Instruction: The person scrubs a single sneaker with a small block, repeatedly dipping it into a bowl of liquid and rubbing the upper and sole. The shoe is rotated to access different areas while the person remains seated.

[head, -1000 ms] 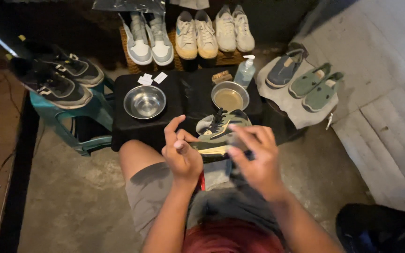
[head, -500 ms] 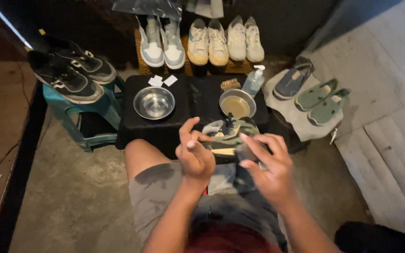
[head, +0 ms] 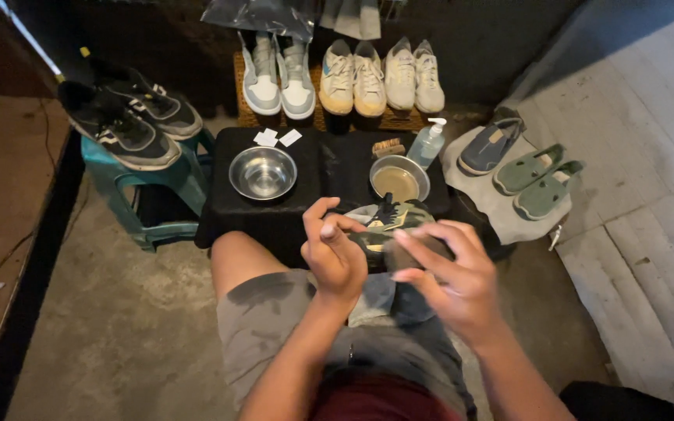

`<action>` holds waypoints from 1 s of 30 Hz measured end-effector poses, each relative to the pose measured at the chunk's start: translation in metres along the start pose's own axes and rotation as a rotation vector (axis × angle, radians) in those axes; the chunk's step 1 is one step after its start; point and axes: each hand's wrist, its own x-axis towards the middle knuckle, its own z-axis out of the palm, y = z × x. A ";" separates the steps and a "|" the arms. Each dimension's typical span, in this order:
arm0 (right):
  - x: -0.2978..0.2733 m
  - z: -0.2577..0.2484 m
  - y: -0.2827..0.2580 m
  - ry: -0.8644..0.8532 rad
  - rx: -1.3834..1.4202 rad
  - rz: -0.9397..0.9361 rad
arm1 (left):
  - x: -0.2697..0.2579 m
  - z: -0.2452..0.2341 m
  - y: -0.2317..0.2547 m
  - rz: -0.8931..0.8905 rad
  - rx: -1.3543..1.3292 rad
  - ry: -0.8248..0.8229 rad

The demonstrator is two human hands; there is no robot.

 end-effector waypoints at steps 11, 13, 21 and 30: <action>0.016 0.002 -0.012 0.015 -0.102 -0.157 | 0.005 0.008 0.012 -0.039 -0.053 0.020; 0.012 -0.001 -0.008 0.015 -0.089 -0.152 | 0.011 0.001 0.009 -0.026 -0.016 0.021; -0.023 -0.020 0.026 -0.011 -0.094 0.013 | 0.013 -0.006 0.003 -0.056 -0.009 0.032; 0.015 0.014 -0.013 0.075 0.018 0.002 | 0.009 -0.008 0.012 -0.075 -0.043 0.002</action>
